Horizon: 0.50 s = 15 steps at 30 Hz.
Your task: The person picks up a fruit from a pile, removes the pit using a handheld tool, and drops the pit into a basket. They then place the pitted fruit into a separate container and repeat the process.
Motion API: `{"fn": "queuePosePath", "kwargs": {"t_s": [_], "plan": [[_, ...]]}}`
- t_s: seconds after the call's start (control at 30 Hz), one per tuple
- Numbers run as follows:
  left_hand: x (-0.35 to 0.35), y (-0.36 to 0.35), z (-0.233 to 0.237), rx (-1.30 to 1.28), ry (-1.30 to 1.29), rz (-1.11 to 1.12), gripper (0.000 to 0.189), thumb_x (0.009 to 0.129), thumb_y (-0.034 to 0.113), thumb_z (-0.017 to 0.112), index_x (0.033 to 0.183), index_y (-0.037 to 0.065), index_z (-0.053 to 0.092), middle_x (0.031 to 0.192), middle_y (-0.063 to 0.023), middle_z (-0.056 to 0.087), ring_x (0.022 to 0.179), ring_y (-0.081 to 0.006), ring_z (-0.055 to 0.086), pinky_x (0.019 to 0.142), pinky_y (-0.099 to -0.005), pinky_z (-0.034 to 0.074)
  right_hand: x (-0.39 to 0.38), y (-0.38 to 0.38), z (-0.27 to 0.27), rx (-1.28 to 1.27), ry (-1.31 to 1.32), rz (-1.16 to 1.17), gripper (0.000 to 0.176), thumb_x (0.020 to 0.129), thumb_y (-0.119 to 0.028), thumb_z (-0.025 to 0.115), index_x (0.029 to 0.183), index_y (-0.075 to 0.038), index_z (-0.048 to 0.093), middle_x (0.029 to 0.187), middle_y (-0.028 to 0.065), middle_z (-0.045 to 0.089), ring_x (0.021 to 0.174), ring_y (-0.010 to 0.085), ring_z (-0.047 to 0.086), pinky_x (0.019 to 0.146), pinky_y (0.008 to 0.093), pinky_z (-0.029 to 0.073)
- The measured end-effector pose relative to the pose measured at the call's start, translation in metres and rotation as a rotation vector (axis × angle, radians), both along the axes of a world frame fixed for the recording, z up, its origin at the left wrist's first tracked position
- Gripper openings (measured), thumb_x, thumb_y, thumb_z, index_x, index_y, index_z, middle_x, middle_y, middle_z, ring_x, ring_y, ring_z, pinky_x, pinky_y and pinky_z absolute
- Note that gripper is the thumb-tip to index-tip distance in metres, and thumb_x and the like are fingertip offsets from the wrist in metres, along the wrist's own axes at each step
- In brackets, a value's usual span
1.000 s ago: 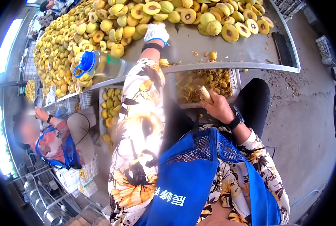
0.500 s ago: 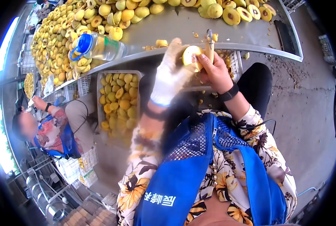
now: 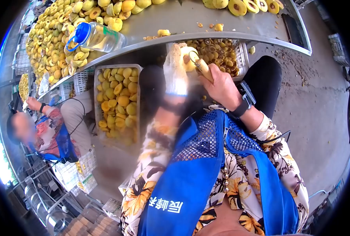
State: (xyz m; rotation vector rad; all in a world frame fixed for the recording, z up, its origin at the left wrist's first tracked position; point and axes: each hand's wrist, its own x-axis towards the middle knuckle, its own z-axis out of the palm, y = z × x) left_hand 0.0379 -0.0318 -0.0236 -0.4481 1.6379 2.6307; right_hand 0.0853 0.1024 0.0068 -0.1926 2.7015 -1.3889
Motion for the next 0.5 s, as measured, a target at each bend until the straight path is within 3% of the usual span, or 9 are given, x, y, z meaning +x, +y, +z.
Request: {"fn": "queuePosePath", "kwargs": {"t_s": [0.23, 0.37, 0.47, 0.5], "plan": [[0.009, 0.011, 0.019, 0.064, 0.046, 0.041, 0.026, 0.088, 0.021, 0.058, 0.102, -0.002, 0.059, 0.085, -0.0111, 0.063, 0.070, -0.0168, 0.061, 0.060, -0.0271, 0.051, 0.007, -0.006, -0.012, 0.061, -0.059, 0.074, 0.020, 0.080, -0.011, 0.056, 0.087, 0.003, 0.043, 0.064, 0.0268, 0.054, 0.065, 0.0446, 0.056, 0.056, 0.0472, 0.044], [0.002, -0.005, 0.005, 0.022, -0.050, -0.118, 0.026, 0.088, 0.023, 0.057, 0.095, -0.001, 0.061, 0.078, -0.0106, 0.063, 0.063, -0.0175, 0.060, 0.055, -0.0274, 0.050, 0.009, -0.009, -0.001, 0.038, -0.079, 0.149, 0.020, 0.079, -0.009, 0.054, 0.090, 0.005, 0.043, 0.066, 0.0298, 0.053, 0.068, 0.0468, 0.054, 0.060, 0.0477, 0.044], [-0.002, -0.011, 0.001, 0.044, -0.147, -0.259, 0.026, 0.088, 0.022, 0.055, 0.094, -0.003, 0.062, 0.077, -0.0126, 0.063, 0.063, -0.0204, 0.061, 0.054, -0.0282, 0.050, 0.008, -0.008, -0.015, -0.037, -0.078, 0.186, 0.019, 0.081, -0.010, 0.054, 0.091, 0.003, 0.045, 0.061, 0.0219, 0.056, 0.054, 0.0367, 0.057, 0.050, 0.0407, 0.045], [-0.002, -0.013, 0.000, 0.054, -0.136, -0.263, 0.026, 0.088, 0.021, 0.054, 0.094, -0.003, 0.062, 0.077, -0.0132, 0.063, 0.063, -0.0210, 0.062, 0.054, -0.0285, 0.051, 0.006, -0.006, -0.013, -0.170, -0.325, 0.188, 0.017, 0.082, -0.011, 0.054, 0.090, 0.002, 0.045, 0.060, 0.0171, 0.055, 0.051, 0.0299, 0.056, 0.047, 0.0365, 0.044]]}}
